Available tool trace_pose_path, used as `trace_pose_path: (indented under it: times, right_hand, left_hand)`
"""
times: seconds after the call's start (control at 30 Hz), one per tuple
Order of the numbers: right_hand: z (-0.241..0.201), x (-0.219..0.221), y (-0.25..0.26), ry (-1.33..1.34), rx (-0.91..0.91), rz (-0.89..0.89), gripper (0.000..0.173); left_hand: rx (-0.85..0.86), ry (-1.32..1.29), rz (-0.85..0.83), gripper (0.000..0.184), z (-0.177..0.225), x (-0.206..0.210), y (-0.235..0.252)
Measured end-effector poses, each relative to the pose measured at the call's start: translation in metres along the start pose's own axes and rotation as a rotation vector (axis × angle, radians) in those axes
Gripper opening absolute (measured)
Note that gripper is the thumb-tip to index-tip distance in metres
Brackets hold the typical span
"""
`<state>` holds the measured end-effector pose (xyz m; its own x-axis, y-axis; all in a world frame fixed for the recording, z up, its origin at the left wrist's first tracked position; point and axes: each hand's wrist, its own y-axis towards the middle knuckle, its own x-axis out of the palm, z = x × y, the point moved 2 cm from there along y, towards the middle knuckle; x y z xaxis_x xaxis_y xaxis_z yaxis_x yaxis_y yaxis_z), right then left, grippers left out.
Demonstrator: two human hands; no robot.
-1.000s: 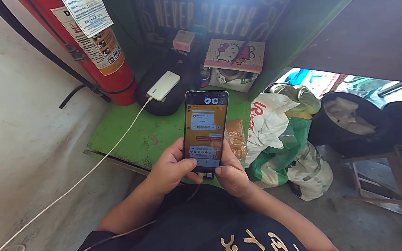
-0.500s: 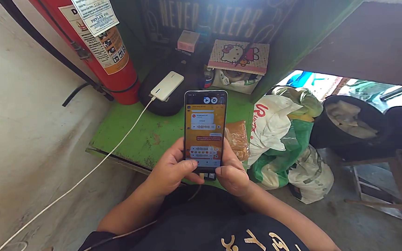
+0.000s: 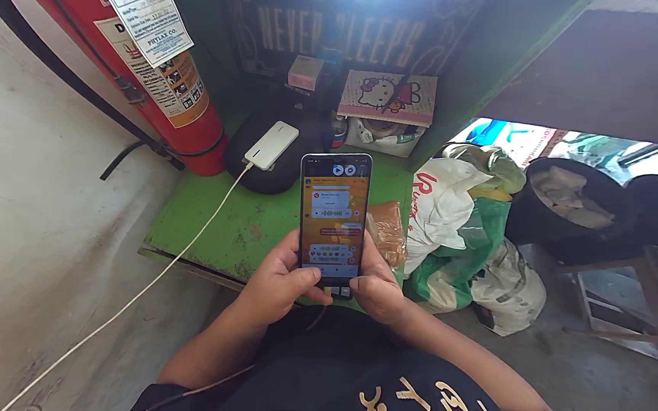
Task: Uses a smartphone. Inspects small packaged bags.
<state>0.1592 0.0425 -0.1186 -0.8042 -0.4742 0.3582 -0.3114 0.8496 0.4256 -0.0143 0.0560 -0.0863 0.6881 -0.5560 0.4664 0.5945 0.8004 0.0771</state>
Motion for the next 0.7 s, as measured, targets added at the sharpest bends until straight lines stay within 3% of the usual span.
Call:
trace_pose_path:
  times: [0.7]
  right_hand:
    - [-0.0046,-0.0048,-0.0088,0.010,-0.032,0.026,0.065]
  left_hand:
    - [0.005,-0.002,-0.036,0.037,-0.0062,0.0089,0.0040]
